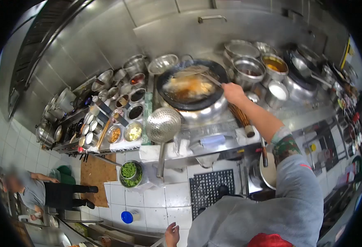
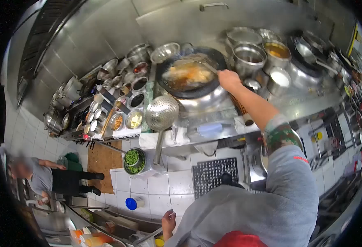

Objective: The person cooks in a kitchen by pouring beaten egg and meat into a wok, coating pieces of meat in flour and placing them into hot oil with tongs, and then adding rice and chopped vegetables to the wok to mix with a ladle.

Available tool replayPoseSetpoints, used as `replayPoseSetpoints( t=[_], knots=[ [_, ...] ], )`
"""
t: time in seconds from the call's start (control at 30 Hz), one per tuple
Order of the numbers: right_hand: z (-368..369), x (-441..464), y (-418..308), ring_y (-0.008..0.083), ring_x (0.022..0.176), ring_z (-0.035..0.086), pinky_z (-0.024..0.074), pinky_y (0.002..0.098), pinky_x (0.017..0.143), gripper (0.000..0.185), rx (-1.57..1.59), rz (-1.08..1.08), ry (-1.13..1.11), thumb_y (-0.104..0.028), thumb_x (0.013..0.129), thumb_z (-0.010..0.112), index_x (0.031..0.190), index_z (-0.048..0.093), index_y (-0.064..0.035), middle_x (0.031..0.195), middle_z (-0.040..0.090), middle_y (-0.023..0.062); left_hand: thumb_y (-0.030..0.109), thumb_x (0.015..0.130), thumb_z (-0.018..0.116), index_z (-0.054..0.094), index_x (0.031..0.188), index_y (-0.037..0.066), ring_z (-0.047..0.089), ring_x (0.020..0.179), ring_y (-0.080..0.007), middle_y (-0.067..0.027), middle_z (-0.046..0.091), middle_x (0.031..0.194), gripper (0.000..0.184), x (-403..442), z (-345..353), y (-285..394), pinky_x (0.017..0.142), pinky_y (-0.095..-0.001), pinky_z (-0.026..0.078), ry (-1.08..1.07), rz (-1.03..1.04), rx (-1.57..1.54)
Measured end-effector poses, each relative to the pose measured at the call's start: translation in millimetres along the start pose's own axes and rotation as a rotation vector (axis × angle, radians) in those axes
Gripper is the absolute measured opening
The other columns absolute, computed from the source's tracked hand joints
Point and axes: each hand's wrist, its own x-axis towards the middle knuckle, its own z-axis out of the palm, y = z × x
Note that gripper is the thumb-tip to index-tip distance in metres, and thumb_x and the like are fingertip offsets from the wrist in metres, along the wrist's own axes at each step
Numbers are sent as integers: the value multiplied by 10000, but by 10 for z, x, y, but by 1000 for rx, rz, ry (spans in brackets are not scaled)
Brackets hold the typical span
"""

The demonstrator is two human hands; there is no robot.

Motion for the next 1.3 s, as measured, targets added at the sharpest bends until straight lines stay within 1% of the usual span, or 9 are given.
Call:
replayPoseSetpoints(
  t=[0.17,0.2,0.3,0.37,0.47,0.57,0.67,1.0,1.3],
  knots=[
    [-96,-670,-645,369,997,603,512,442,860,275,271,-223,315,-226,877,620,1060,636,-21,1116,594,197,171,900,628,641,1156,0,692,937,-278,-182,690,1072,308,34,-188,44,810,-345,548,-135,-45,64],
    [-365,-1107,-886,351,939,640,518,439,821,427,579,-159,131,-264,831,699,1178,592,-38,1119,626,171,162,918,606,638,1158,-6,689,925,-248,-163,697,1055,295,7,-266,192,808,-330,540,-154,7,67],
    [38,-2307,-1087,204,788,656,519,343,709,255,1255,-319,-396,-271,892,647,1010,640,-45,850,677,82,158,926,597,642,1149,-6,683,908,-213,-141,705,1043,280,78,-496,490,805,-314,532,-279,-40,164],
    [521,-2841,-964,141,677,626,528,306,620,198,1478,-3,-992,-143,859,666,1014,643,-23,825,662,40,158,920,604,660,1086,10,677,916,-236,-137,709,1017,230,487,-800,623,815,-335,527,-358,133,233],
    [1881,-3257,-558,127,606,600,507,276,543,151,1681,720,-691,-155,893,644,925,638,-8,753,632,55,197,918,611,639,1144,22,649,984,-237,-147,684,1046,287,1410,-936,2031,882,-402,497,-222,370,506],
    [2970,-3114,66,167,549,579,486,309,466,580,1341,1295,-147,-86,854,644,1343,359,41,771,626,92,109,940,581,602,1243,29,645,908,-222,-154,657,1052,314,2308,-575,3672,798,-352,509,32,859,778],
    [3895,-3145,703,174,659,606,512,316,514,525,1017,1280,2,-80,838,647,1318,439,-43,911,627,99,191,906,660,578,1272,31,647,884,-284,-173,643,1062,407,3079,55,4724,795,-362,505,11,1363,756],
    [3923,-2979,1171,182,665,667,580,312,591,145,1399,1201,-248,-127,864,680,938,633,-11,821,665,91,276,918,635,686,1088,30,657,937,-362,-183,683,1020,303,3772,553,5389,829,-389,501,130,1404,1003],
    [3727,-2981,1385,203,756,695,588,321,650,147,1429,1156,-372,-117,899,635,1013,647,-24,904,698,105,158,789,694,712,881,-3,639,787,-366,-215,659,836,186,3270,664,5490,715,-434,490,168,1432,988]
  ],
)
